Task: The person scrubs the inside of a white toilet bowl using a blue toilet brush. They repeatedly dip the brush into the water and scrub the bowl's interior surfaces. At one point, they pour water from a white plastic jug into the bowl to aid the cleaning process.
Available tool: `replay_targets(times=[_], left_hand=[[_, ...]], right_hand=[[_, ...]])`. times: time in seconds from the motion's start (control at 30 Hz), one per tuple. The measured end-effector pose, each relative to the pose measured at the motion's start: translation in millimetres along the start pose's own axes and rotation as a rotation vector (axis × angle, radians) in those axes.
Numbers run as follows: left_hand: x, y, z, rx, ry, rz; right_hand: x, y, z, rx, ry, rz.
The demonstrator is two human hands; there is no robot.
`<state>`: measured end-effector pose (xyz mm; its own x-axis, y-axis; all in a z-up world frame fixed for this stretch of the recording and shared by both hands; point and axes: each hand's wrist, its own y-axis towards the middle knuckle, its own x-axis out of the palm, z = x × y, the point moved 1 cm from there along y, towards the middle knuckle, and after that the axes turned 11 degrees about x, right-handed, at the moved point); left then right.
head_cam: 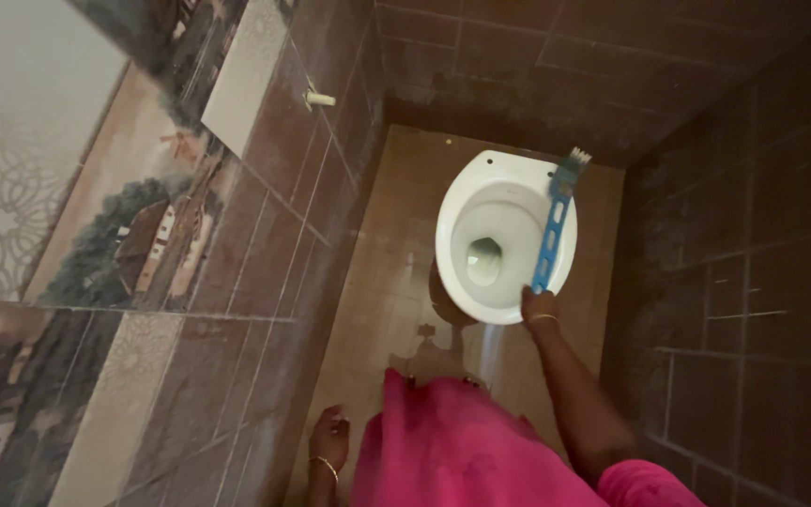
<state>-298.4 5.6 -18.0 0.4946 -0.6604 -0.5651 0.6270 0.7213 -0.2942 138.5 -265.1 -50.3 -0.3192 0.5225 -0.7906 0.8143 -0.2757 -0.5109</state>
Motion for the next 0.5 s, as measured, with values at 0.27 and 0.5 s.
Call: replay_targets(times=[0.27, 0.5], left_hand=[[12, 5, -1, -0.087, -0.002, -0.052], [0, -6, 0, 0.012, -0.067, -0.034]], right_hand=[[-20, 4, 0, -0.118, -0.115, -0.083], [33, -24, -34, 0.023, 0.143, -0.036]])
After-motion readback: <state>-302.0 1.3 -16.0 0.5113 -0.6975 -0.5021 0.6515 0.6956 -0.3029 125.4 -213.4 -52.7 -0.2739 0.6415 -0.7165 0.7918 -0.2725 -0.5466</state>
